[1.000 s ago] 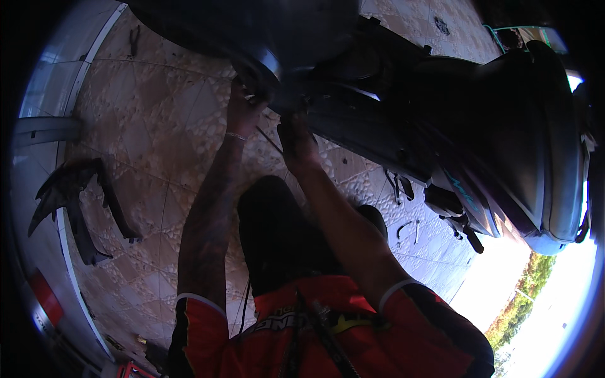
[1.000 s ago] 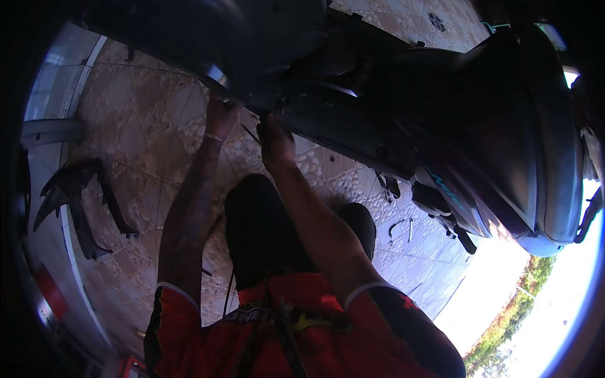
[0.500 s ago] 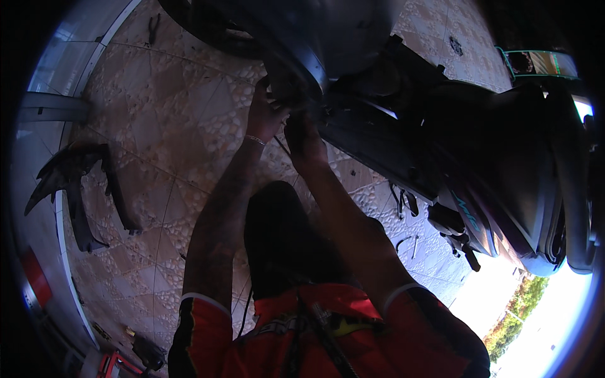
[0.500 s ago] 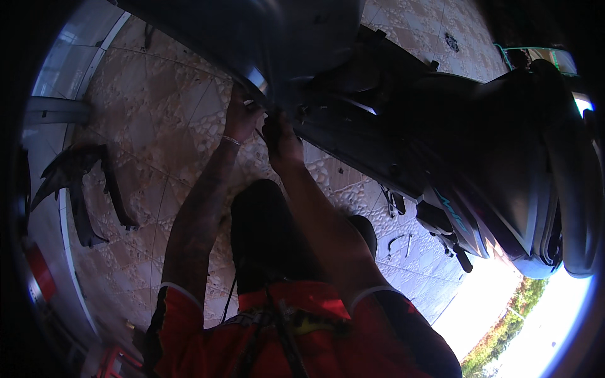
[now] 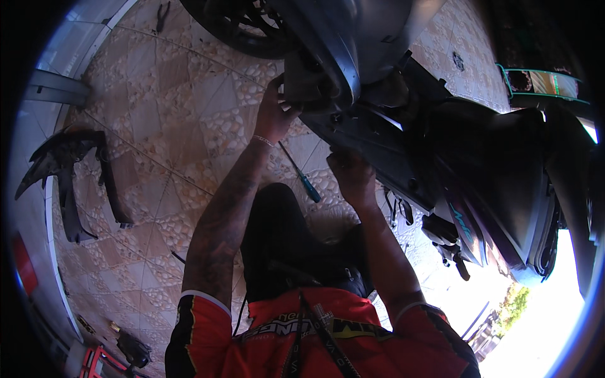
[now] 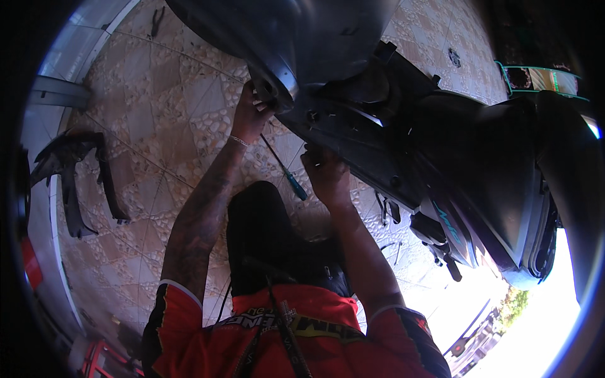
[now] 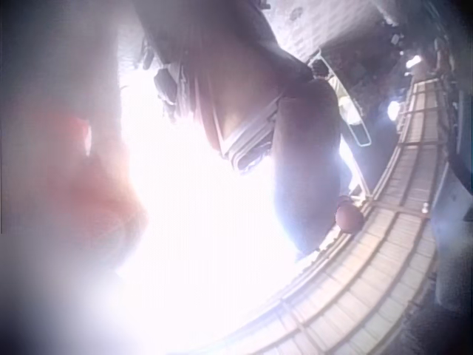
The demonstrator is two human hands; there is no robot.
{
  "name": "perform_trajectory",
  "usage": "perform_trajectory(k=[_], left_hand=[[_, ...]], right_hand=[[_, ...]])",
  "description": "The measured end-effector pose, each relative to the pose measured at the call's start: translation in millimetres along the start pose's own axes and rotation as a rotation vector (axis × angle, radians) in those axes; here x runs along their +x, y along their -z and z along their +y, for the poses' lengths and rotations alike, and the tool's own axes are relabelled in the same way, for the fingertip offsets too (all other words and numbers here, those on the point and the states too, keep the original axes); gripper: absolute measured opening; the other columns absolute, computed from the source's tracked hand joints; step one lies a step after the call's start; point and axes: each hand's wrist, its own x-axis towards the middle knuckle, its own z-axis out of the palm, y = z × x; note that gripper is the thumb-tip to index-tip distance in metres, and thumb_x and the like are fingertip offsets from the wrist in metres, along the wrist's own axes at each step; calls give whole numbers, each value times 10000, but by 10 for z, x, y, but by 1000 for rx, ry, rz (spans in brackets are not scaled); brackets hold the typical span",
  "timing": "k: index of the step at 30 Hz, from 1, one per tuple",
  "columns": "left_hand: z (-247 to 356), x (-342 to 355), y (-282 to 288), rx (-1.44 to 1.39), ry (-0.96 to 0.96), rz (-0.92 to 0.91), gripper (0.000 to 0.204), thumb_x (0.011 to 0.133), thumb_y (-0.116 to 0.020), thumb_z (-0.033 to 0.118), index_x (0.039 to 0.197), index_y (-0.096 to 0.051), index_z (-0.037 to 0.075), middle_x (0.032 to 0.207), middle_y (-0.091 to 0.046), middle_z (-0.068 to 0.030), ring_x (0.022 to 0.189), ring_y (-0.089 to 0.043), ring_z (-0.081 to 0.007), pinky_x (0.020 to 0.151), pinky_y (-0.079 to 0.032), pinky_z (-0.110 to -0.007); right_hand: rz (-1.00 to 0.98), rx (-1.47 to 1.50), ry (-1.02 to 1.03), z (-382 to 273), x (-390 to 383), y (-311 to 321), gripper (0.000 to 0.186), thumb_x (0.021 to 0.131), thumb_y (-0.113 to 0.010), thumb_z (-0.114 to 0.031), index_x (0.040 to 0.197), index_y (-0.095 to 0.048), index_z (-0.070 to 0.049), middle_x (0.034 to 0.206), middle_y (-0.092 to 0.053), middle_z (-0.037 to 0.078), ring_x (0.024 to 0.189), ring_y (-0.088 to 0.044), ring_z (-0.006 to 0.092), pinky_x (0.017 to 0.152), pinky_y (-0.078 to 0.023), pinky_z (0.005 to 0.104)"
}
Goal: The person works on a purple scooter in a workshop, using a screwdriver to remove and adjust parts under the seat and near the rear wheel. They kneel to access lower components and manipulate fasteners and panels while another person assists nearby.
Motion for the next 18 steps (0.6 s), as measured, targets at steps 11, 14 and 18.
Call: perform_trajectory(k=[11,14,18], left_hand=[[-93,16,-29,-75,-22,9,742,793,-769,-9,1438,-404,15,1288,-554,-157,1073,-647,-232,842,-593,-325],[-134,17,-29,-95,-7,3,741,796,-764,-10,1440,-398,14,1262,-573,-159,1060,-656,-231,842,-593,-323],[-124,26,-18,-98,-20,-20,735,802,-760,-10,1437,-393,14,1217,-598,-162,1043,-668,-223,834,-596,-318]], right_hand=[[32,-855,674,325,1066,300,150,880,-614,-107,1005,-685,-66,977,-689,156,901,-680,332,774,-567,441],[-49,-929,637,238,1176,287,138,893,-620,-144,990,-681,-65,942,-682,155,871,-674,343,762,-560,451],[-76,-926,660,115,1198,317,183,913,-642,-227,994,-693,-71,933,-691,157,882,-683,337,769,-561,449]])
